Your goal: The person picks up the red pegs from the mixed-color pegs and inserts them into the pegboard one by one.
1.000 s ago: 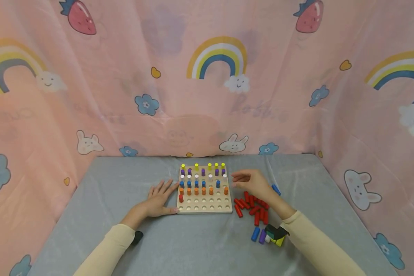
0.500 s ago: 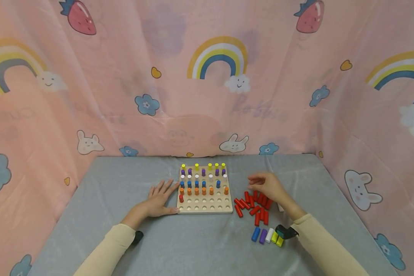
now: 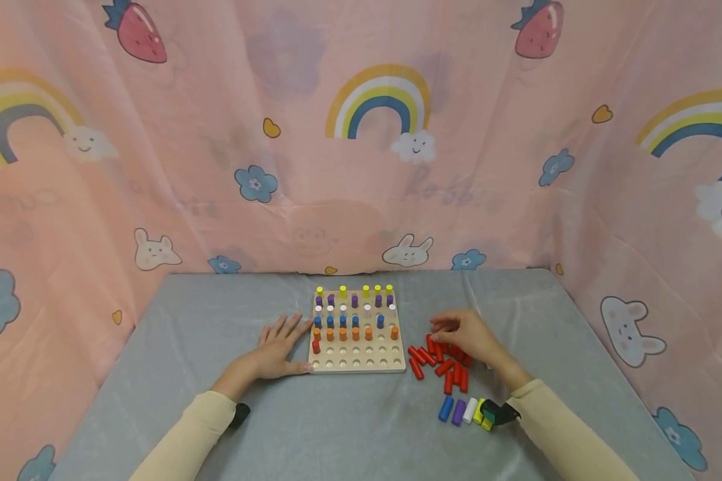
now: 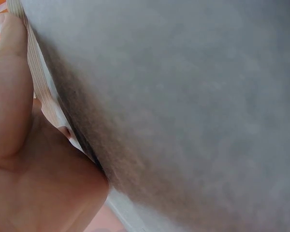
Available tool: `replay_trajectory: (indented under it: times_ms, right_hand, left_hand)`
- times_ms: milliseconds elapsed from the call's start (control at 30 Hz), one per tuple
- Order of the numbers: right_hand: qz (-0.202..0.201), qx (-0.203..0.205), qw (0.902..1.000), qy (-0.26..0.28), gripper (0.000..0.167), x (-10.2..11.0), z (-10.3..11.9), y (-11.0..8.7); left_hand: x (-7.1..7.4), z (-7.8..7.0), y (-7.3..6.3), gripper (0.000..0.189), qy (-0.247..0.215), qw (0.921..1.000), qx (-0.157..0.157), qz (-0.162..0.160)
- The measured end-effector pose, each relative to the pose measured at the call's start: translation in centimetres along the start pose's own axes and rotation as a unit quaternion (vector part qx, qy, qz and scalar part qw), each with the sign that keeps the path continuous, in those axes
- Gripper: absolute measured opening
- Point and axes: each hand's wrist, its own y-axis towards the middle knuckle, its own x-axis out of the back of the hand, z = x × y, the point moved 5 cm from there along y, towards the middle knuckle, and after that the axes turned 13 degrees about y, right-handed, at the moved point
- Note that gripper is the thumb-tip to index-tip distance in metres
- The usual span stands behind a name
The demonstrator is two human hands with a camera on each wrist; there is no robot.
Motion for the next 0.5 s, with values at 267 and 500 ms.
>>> replay_trajectory:
  times_ms: [267,500]
  right_hand:
    - [0.015,-0.003,0.9996,-0.023,0.033,-0.79,-0.47,-0.16]
    - [0.017,-0.005,0.999,-0.04,0.03,-0.9,-0.6,-0.09]
  left_hand:
    - [-0.23,0.13,0.06,0.094,-0.001,1.0,0.001,0.003]
    - [-0.28,0.22,0.13,0.094,0.001,1.0,0.001,0.001]
